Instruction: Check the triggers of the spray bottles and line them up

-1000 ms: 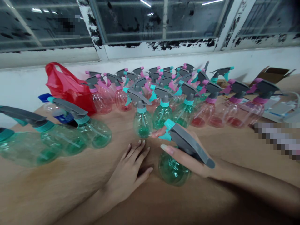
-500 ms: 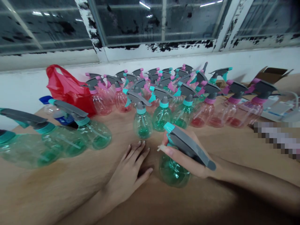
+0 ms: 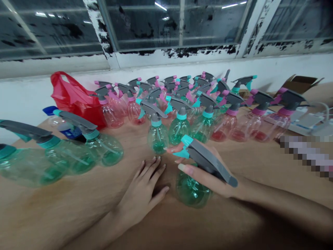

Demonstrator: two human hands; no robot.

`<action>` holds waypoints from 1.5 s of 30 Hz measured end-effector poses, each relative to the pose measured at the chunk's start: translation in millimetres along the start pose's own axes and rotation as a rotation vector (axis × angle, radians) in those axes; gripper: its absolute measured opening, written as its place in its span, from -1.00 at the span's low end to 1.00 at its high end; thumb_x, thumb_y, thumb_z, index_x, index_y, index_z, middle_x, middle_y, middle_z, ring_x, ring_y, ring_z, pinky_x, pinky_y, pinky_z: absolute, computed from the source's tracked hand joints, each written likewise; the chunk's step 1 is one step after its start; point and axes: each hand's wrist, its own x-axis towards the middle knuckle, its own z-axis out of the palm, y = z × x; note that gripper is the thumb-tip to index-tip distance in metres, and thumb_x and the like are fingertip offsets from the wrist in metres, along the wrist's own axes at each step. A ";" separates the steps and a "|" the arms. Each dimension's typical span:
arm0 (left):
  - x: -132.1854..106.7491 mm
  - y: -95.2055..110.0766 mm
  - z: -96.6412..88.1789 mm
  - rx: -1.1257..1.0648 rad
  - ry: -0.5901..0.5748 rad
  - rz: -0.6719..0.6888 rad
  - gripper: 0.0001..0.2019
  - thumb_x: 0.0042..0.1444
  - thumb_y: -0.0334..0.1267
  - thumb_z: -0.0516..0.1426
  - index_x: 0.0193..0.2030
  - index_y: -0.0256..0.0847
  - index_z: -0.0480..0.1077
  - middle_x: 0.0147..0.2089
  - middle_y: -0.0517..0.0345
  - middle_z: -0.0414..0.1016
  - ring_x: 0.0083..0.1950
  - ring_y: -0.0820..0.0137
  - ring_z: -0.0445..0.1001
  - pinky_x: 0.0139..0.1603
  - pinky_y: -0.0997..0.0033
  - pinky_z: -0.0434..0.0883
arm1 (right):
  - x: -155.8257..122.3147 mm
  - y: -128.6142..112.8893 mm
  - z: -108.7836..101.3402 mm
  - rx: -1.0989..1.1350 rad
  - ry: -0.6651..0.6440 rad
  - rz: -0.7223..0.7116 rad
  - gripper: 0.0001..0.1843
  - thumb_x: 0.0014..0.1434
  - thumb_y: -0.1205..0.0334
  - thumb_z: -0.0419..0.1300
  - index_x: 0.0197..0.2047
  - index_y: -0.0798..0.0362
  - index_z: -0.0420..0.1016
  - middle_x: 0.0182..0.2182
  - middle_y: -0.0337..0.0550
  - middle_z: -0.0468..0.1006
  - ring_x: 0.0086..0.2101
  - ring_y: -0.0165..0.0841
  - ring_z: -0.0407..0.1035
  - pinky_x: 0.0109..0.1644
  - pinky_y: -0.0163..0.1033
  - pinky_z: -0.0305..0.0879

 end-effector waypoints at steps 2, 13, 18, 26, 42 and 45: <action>-0.1 0.3 -0.9 -0.002 -0.006 -0.006 -0.46 0.29 -0.05 0.02 0.31 -0.26 0.08 0.33 -0.18 0.17 0.33 0.09 0.14 0.28 -0.08 0.09 | -0.5 1.0 0.0 0.011 0.000 0.006 -0.72 0.16 0.19 0.19 -0.03 -0.02 0.41 -0.33 -0.23 0.50 -0.38 -0.41 0.44 -0.26 -0.28 0.40; -0.7 1.2 0.3 -0.076 -0.017 -0.050 -0.48 0.24 -0.03 0.07 0.26 -0.23 0.18 0.29 -0.15 0.21 0.30 0.01 0.16 0.25 -0.13 0.12 | 0.5 -4.3 5.2 0.065 0.006 0.077 -0.67 0.10 0.25 0.23 -0.03 0.02 0.39 -0.36 -0.20 0.54 -0.35 -0.35 0.51 -0.25 -0.26 0.42; -3.2 8.3 -18.7 -0.286 -0.029 -0.016 -0.48 0.30 0.02 -0.03 0.31 -0.14 0.03 0.27 -0.08 0.23 0.26 0.07 0.23 0.21 -0.07 0.20 | 5.3 -5.1 12.5 0.037 -0.003 0.050 -0.70 0.14 0.18 0.19 -0.03 -0.01 0.42 -0.42 -0.23 0.52 -0.38 -0.33 0.46 -0.15 -0.16 0.40; -14.1 20.3 -30.3 -0.496 0.112 -0.148 -0.24 0.16 0.17 0.08 0.34 -0.13 -0.16 0.29 -0.18 0.16 0.28 -0.02 0.18 0.19 -0.13 0.22 | 31.8 -8.7 46.0 -0.033 0.053 -0.068 -0.64 0.10 0.08 0.23 -0.04 0.02 0.43 -0.28 -0.18 0.49 -0.22 -0.30 0.43 -0.09 -0.16 0.33; -40.4 -36.0 -42.1 -0.349 0.188 -0.499 -0.37 0.11 0.11 0.18 0.23 -0.08 0.09 0.19 -0.04 0.32 0.14 0.04 0.37 0.04 -0.01 0.36 | 54.0 8.3 85.1 -0.499 0.096 -0.101 -0.61 0.10 -0.02 0.25 -0.10 0.05 0.36 -0.20 -0.07 0.46 -0.13 -0.20 0.37 -0.05 -0.08 0.33; -38.9 -41.9 -41.4 -0.323 0.193 -0.473 -0.46 0.17 0.06 0.14 0.21 -0.09 0.13 0.15 -0.01 0.34 0.13 0.06 0.37 0.06 0.01 0.35 | 60.1 12.1 85.1 -0.525 0.115 -0.099 -0.60 0.11 -0.02 0.24 -0.09 0.07 0.39 -0.17 -0.03 0.47 -0.09 -0.15 0.35 -0.01 -0.02 0.31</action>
